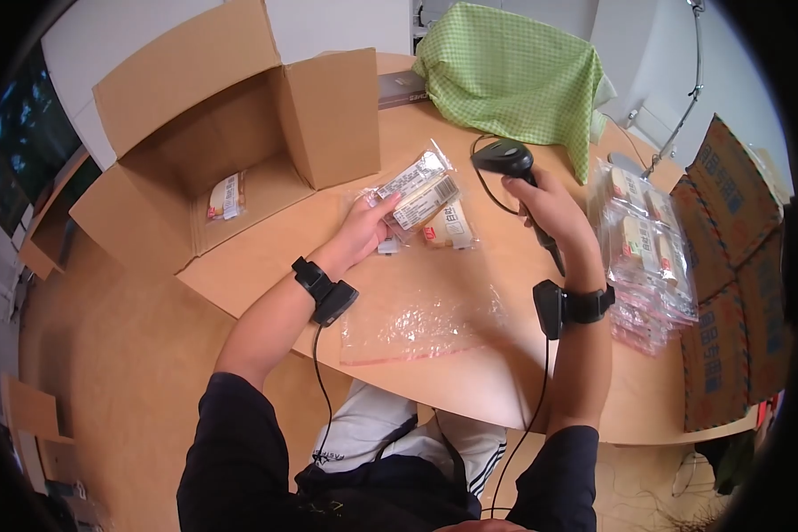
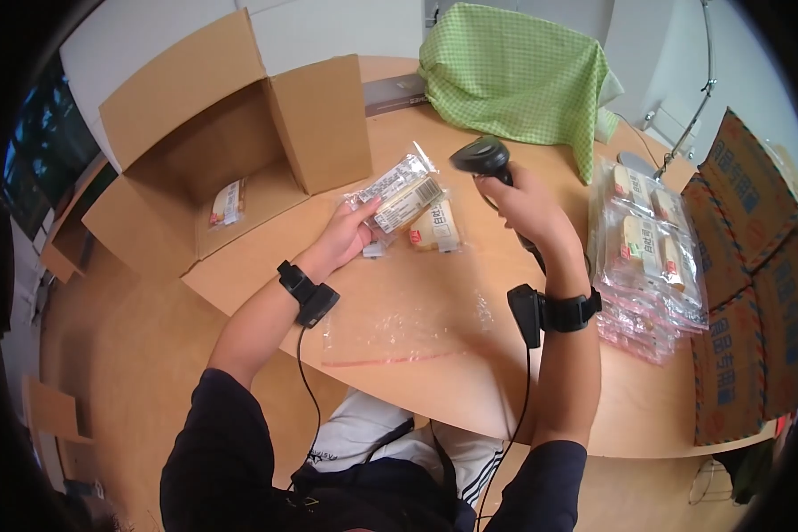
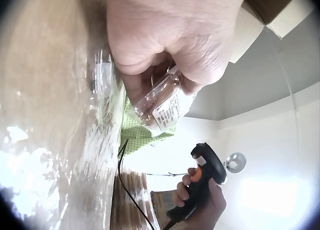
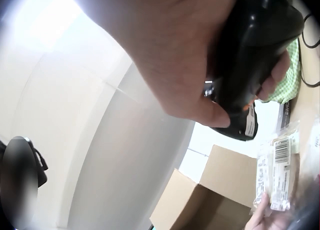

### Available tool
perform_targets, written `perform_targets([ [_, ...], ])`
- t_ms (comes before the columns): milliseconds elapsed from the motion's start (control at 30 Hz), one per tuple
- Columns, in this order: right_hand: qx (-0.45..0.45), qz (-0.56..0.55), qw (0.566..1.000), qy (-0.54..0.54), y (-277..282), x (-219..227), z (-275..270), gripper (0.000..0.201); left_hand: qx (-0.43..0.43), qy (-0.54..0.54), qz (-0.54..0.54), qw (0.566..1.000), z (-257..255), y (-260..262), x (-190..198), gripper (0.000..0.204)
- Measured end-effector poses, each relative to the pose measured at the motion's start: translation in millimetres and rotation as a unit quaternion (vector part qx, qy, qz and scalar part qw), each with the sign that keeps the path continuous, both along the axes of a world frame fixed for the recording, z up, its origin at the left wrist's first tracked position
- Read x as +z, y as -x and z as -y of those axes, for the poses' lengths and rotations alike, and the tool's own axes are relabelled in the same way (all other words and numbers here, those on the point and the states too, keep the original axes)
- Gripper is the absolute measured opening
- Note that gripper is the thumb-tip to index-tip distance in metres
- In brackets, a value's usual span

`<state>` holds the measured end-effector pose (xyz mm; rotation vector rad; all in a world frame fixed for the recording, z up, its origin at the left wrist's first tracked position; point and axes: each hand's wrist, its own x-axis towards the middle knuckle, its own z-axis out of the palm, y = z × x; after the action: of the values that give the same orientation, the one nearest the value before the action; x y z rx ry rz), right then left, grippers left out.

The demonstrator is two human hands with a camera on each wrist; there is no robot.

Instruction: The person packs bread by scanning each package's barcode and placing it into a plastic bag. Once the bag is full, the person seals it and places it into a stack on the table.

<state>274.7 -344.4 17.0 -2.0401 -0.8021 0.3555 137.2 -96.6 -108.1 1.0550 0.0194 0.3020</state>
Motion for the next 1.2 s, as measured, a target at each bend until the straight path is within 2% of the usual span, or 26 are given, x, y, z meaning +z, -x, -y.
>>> perform_targets([
  [33, -0.021, -0.016, 0.999, -0.033, -12.0, -10.6, -2.6, 0.031, -0.001, 0.001, 0.000, 1.000, 0.0, 0.5, -0.6, 0.037],
  [133, -0.036, 0.015, 0.999, -0.006, -61.7, -55.7, -6.7, 0.035, -0.009, 0.006, -0.009, 1.000, -0.6, 0.2, 1.5, 0.037],
  [167, -0.045, 0.079, 0.994, 0.069, -77.4, -68.8, -6.7, 0.045, -0.003, 0.008, -0.010, 1.000, 1.1, 0.7, 2.3, 0.036],
  [200, -0.046, 0.081, 0.993, 0.068, -81.0, -77.7, -10.1, 0.045, 0.003, 0.010, -0.011, 1.000, 2.2, 0.8, 2.4, 0.035],
  [267, -0.121, 0.127, 0.975, 0.140, -82.6, -90.2, -11.7, 0.060, 0.003, 0.011, -0.010, 1.000, 2.2, 0.3, 2.2, 0.035],
  [300, -0.115, 0.100, 0.972, 0.177, -81.6, -90.1, -9.2, 0.063, 0.005, 0.012, -0.012, 1.000, 1.9, 0.4, 1.4, 0.034],
  [433, -0.115, 0.065, 0.975, 0.180, -84.7, -101.2, -4.5, 0.061, -0.002, 0.016, -0.016, 1.000, -2.3, -2.0, -3.9, 0.034],
  [500, -0.114, 0.116, 0.964, 0.211, -84.8, -103.7, -3.6, 0.058, -0.001, 0.016, -0.011, 1.000, -1.4, -1.7, -3.4, 0.034],
  [1067, -0.145, 0.140, 0.955, 0.219, -83.6, -106.5, -4.2, 0.053, 0.010, 0.006, -0.022, 1.000, 2.8, 1.5, 0.4, 0.034],
  [1200, -0.152, 0.140, 0.947, 0.245, -71.7, -89.0, -3.1, 0.056, 0.031, -0.029, 0.005, 0.999, 14.9, 7.9, 13.7, 0.037],
])
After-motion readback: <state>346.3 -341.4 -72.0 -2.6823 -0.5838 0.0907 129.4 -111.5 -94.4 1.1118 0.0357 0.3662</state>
